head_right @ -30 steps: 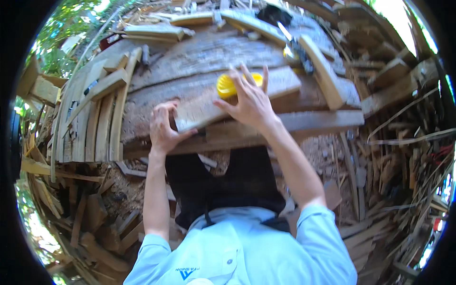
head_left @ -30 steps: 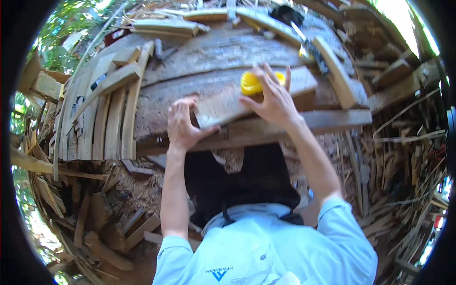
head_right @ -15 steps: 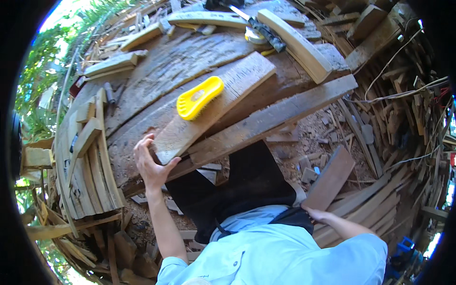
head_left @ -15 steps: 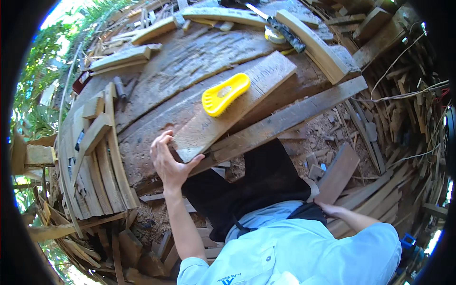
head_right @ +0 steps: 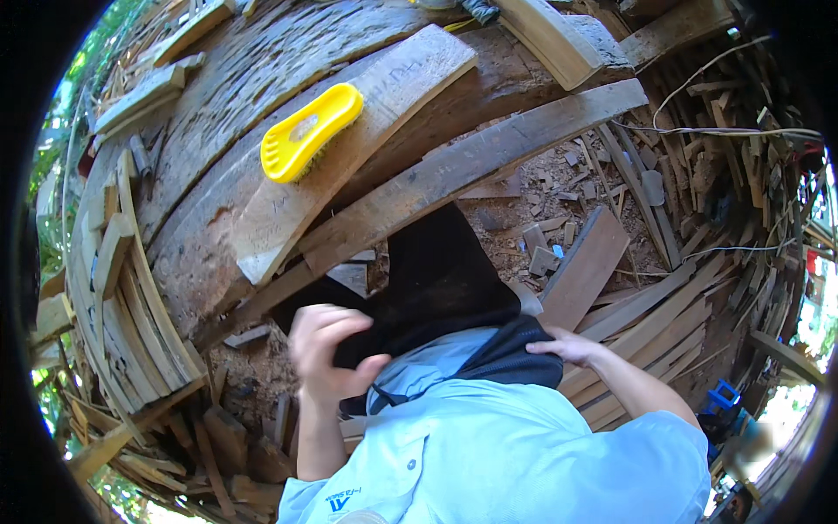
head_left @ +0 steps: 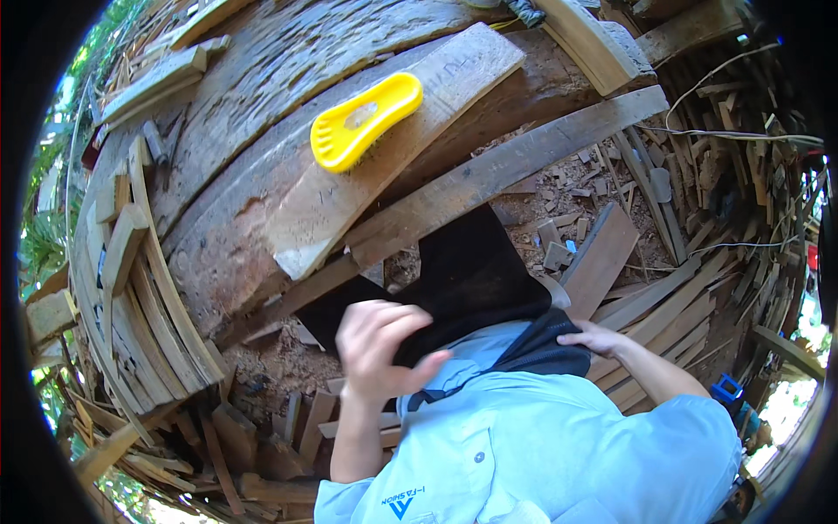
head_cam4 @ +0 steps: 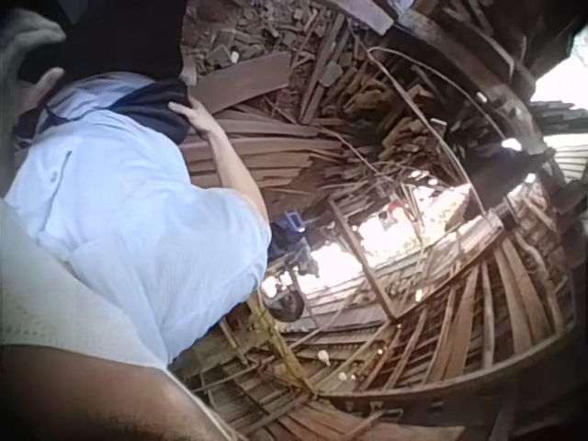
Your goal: Sawing a piece of marked wood on a workbench with a hand saw.
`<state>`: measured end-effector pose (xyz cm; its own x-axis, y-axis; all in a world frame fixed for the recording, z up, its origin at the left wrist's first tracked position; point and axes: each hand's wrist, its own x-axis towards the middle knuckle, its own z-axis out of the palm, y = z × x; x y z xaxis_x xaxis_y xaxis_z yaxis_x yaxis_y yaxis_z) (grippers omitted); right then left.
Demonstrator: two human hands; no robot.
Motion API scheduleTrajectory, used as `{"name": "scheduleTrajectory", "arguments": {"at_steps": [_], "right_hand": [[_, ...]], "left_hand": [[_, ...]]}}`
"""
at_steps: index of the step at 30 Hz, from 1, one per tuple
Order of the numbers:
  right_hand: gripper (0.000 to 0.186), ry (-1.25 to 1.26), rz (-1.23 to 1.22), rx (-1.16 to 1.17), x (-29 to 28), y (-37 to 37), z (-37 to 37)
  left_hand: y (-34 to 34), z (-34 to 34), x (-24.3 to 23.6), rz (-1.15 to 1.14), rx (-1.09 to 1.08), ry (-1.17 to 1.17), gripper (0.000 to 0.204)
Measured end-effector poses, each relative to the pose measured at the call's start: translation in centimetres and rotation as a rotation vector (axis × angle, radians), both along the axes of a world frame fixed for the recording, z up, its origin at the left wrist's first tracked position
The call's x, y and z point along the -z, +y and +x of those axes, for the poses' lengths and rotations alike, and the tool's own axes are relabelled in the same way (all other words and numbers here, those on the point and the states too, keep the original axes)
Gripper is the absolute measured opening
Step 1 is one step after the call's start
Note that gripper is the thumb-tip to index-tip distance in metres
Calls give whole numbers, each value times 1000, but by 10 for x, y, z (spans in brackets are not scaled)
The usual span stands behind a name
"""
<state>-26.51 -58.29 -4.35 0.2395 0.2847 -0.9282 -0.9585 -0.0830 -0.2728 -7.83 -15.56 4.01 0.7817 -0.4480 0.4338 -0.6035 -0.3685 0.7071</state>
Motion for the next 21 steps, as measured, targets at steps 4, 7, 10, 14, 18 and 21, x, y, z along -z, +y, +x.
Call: {"name": "scheduleTrajectory", "arguments": {"at_steps": [4, 7, 10, 14, 18, 21], "right_hand": [[92, -131, -68, -355, -24, 6, 63], [93, -288, 38, -545, -58, 55, 134], [89, -376, -2, -946, -54, 115, 185], [103, -496, 137, -1033, -24, 170, 193], [62, -481, 137, -630, -25, 126, 179], [58, -429, 68, -1158, -34, 56, 159]], "left_hand": [[-51, -35, 13, 117, 335, 662, 60], [-60, -52, 29, 256, 343, 909, 97], [-56, -58, 39, 172, 232, 955, 126], [-7, -58, 45, 171, 215, 1123, 91], [45, -117, 54, 127, 13, 1273, 82], [62, -137, 50, 75, -76, 1309, 81]]}}
